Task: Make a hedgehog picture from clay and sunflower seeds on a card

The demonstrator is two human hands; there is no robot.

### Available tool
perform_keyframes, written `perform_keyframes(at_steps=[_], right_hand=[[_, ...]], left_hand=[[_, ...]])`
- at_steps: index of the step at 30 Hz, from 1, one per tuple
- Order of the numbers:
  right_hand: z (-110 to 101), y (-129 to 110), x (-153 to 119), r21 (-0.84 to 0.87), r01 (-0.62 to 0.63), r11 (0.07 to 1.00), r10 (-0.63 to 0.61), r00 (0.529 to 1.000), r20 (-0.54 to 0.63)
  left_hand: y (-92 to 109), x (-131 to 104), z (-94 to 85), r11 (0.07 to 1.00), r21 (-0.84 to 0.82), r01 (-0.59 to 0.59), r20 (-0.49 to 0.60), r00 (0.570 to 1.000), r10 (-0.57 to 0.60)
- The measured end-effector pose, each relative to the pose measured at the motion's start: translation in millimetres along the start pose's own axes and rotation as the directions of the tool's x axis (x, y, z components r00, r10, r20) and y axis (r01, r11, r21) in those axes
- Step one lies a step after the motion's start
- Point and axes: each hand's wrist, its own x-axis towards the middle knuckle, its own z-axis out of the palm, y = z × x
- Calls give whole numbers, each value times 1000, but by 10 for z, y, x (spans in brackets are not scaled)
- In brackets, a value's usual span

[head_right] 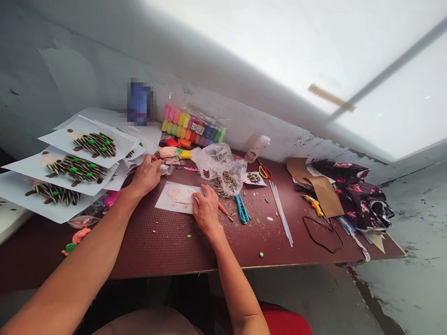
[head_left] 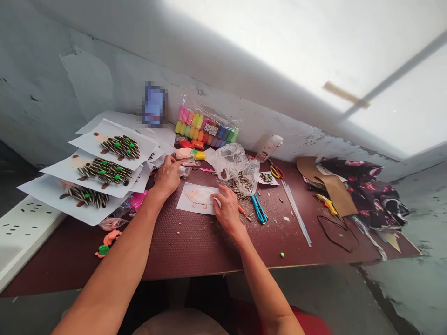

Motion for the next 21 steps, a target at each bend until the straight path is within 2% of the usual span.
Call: perform_keyframes(at_steps=[6, 8, 10, 12, 15, 18, 21], right_hand=[[-19, -53, 46, 64, -9, 998, 14, 998, -68], [-30, -85, 89, 104, -13, 995, 23, 995, -93], [-39, -118, 145, 146, -13, 989, 30, 993, -117], [-44, -145, 205, 189, -17, 982, 44, 989, -141], [-40, -168, 277, 243, -24, 970, 64, 986, -156], [-33, -180, 308, 275, -17, 961, 61, 986, -152], [-32, -187, 307, 307, -13, 952, 63, 986, -155]], left_hand=[[-25, 64, -15, 988, -148, -39, 26, 999, 43], [0, 68, -52, 952, -303, -38, 54, 997, 57], [43, 58, -95, 866, -496, -62, 92, 988, 124], [95, 40, -134, 766, -638, -78, 156, 961, 228], [172, 8, -177, 677, -735, -36, 281, 892, 353], [224, -18, -203, 619, -785, 19, 346, 843, 413], [246, -33, -221, 589, -807, 40, 369, 814, 449]])
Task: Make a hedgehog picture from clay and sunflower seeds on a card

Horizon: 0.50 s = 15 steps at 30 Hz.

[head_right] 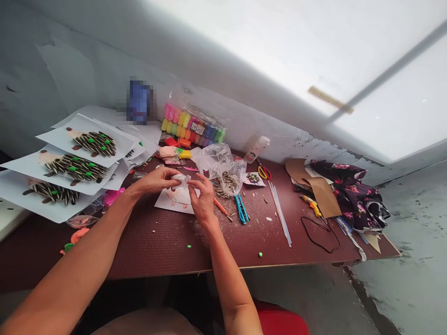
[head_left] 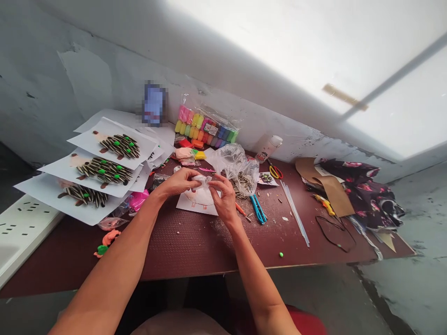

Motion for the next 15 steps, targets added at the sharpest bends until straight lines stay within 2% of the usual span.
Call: perform_keyframes(at_steps=[5, 15], right_hand=[[-3, 5, 1, 48, -32, 998, 31, 999, 16], [-28, -22, 29, -52, -36, 998, 39, 998, 50]], left_hand=[[14, -4, 22, 999, -50, -16, 43, 999, 18], [-69, 25, 77, 992, -120, -41, 36, 998, 46]])
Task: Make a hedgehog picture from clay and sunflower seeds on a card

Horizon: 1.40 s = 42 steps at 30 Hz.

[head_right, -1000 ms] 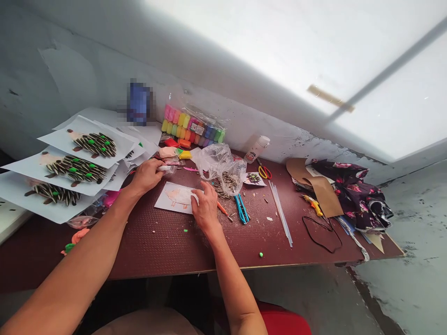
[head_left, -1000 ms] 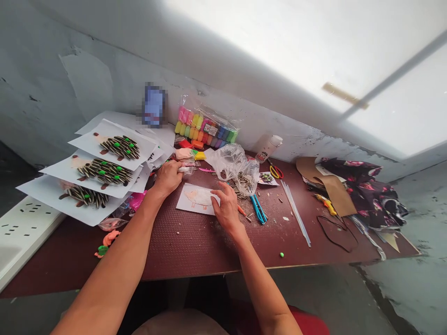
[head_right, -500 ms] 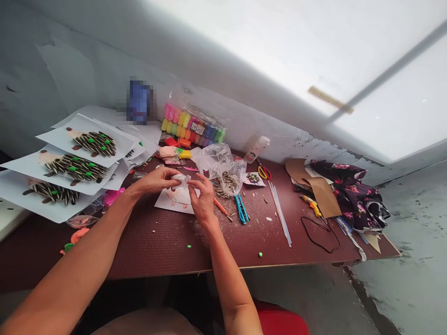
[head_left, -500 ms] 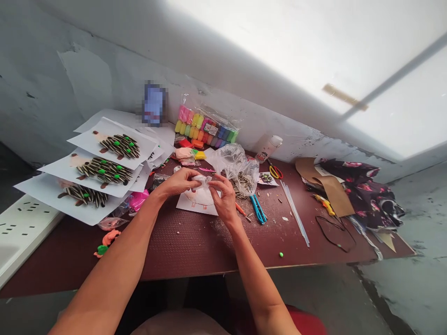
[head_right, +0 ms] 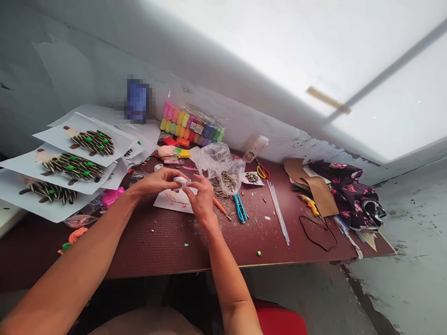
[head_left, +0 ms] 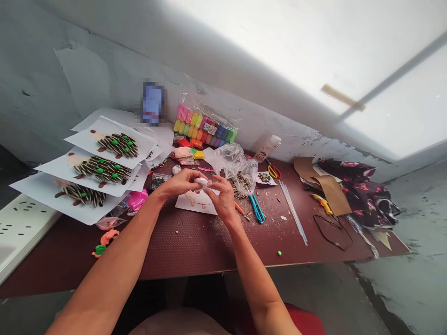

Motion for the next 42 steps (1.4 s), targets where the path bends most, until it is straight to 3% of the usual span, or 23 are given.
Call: perform_keyframes(at_steps=[6, 13, 22, 28, 31, 35, 42], right_hand=[[27, 28, -17, -97, 58, 994, -63, 996, -56], [50, 24, -47, -94, 173, 980, -184, 975, -126], [72, 30, -53, -6, 148, 989, -147, 980, -132], [70, 88, -41, 238, 62, 969, -41, 995, -92], [41, 172, -55, 301, 1, 954, 27, 996, -88], [-8, 310, -126, 271, -57, 961, 80, 994, -74], [-6, 379, -238, 57, -90, 994, 89, 996, 16]], left_hand=[[-14, 26, 54, 998, -60, -26, -19, 1000, 25], [61, -6, 64, 995, -100, -25, -60, 998, 19], [48, 24, 79, 998, -65, -24, -49, 999, 21], [9, 32, 43, 1000, 13, 11, -123, 992, -10], [-69, 64, -15, 996, 79, 40, -269, 963, -17], [-142, 84, -98, 982, 166, 93, -451, 893, -8], [-188, 44, -199, 946, 232, 224, -576, 816, -52]])
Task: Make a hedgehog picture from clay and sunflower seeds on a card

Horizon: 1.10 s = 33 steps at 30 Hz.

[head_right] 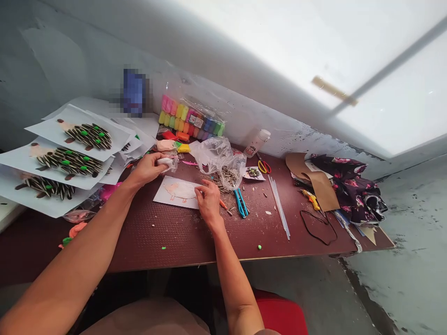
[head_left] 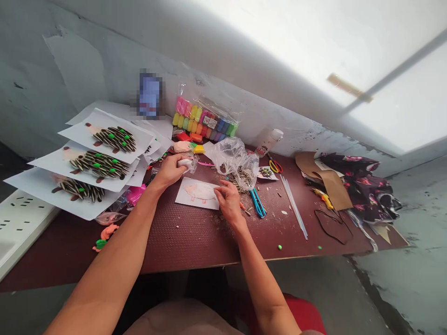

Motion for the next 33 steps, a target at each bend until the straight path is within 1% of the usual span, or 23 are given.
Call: perform_keyframes(at_steps=[5, 11, 14, 19, 24, 30, 33], right_hand=[[53, -59, 37, -91, 11, 996, -11, 1000, -3], [112, -108, 81, -145, 35, 989, -36, 999, -5], [125, -119, 59, -209, 63, 976, -62, 998, 13], [127, -102, -29, -268, 122, 956, -110, 992, 58], [136, -63, -60, -262, 136, 955, -129, 991, 45], [149, -73, 19, -228, 109, 968, -113, 994, -5], [164, -82, 50, -231, 113, 966, -118, 993, -7]], left_hand=[[-60, 32, 23, 997, 75, 31, -12, 999, -30], [-116, 52, 68, 994, 103, 21, -27, 999, -19], [-141, 54, 67, 996, 89, 27, -9, 1000, -26], [-138, 47, 55, 996, 42, 81, 29, 996, -82], [-144, 48, 47, 995, 88, 50, 30, 998, -53], [-179, 62, 39, 996, 90, 28, 62, 998, -33], [-179, 63, 33, 995, 103, 16, 60, 998, -22]])
